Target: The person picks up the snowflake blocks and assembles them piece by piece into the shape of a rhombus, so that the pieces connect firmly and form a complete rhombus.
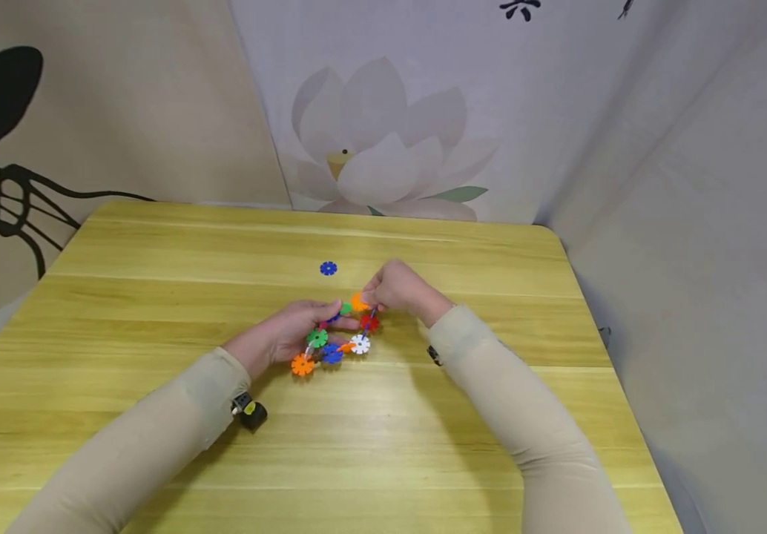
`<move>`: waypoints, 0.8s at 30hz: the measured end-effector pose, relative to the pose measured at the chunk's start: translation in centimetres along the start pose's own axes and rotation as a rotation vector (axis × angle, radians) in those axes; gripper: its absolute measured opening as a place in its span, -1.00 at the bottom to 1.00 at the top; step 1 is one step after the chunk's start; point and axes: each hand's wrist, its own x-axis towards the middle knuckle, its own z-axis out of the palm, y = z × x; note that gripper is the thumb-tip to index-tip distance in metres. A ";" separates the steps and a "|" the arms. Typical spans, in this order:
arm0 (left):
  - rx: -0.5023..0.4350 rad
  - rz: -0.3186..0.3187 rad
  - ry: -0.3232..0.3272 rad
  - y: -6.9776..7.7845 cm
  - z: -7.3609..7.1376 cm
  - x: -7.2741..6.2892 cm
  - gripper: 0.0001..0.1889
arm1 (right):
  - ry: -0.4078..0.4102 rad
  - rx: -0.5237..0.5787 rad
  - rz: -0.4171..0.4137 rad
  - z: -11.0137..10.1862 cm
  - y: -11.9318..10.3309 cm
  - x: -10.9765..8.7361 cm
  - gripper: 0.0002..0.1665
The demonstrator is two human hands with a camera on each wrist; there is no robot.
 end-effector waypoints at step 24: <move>0.063 0.023 0.020 0.0 0.1 -0.5 -0.49 | -0.035 0.032 -0.029 0.8 0.0 -0.1 -0.78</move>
